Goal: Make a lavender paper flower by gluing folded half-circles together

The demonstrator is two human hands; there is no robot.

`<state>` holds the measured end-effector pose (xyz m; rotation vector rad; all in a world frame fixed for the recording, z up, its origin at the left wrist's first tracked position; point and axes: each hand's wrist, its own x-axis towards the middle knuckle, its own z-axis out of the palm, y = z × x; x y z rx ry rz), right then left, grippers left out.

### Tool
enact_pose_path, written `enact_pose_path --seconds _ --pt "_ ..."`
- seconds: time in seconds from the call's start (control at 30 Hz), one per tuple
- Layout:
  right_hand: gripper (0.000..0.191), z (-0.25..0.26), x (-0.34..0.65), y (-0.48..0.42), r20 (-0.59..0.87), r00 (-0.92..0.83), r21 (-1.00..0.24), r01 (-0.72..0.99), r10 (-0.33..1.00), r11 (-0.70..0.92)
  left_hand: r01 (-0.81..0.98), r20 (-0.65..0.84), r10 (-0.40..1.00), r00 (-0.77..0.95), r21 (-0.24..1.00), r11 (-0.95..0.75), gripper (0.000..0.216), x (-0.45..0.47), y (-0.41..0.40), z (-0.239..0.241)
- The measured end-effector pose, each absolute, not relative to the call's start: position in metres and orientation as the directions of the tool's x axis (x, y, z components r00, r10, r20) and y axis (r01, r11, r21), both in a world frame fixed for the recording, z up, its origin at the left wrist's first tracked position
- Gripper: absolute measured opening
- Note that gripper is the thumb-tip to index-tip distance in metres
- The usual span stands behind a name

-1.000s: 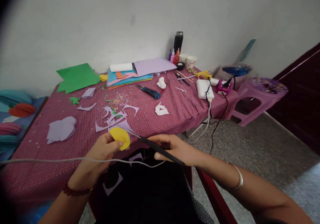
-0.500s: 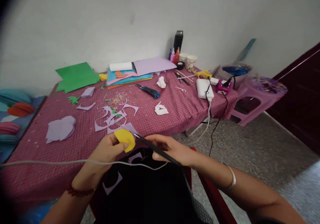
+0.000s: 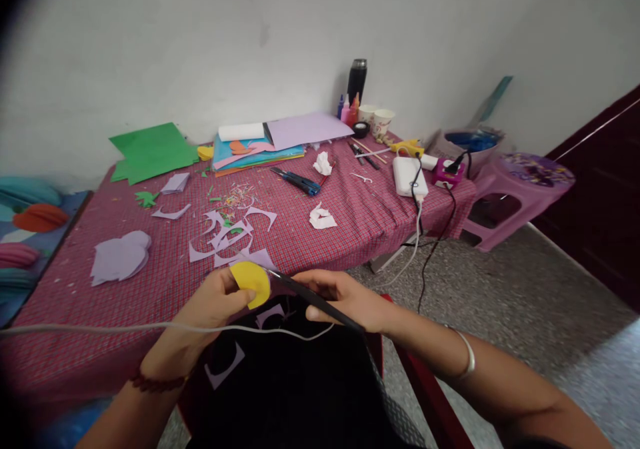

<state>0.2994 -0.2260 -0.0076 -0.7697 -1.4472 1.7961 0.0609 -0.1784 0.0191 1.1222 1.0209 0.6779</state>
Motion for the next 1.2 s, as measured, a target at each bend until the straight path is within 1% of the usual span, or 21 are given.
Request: enact_pose_path --seconds 0.23,0.53,1.0,1.1,1.2 --pt "0.050 -0.003 0.302 -0.227 -0.037 -0.584 -0.981 -0.134 0.811 -0.141 0.085 -0.335 0.813 0.477 0.938 0.337 0.026 0.054 -0.177 0.019" --pt "0.055 -0.002 0.307 -0.229 -0.115 -0.585 -0.974 -0.094 0.803 -0.208 0.152 -0.299 0.784 0.544 0.954 0.259 0.026 0.045 -0.173 0.020" --pt "0.063 0.001 0.311 -0.229 -0.180 -0.579 -0.981 0.046 0.795 -0.189 0.191 -0.350 0.777 0.523 0.937 0.293 0.028 0.045 -0.172 0.022" --pt "0.064 0.002 0.313 -0.229 -0.175 -0.603 -0.981 0.041 0.778 -0.189 0.217 -0.358 0.771 0.527 0.934 0.285 0.026 0.046 -0.172 0.025" --pt "0.066 0.004 0.312 -0.227 -0.139 -0.646 -0.986 0.020 0.751 -0.165 0.229 -0.360 0.767 0.531 0.932 0.279 0.024 0.048 -0.173 0.028"
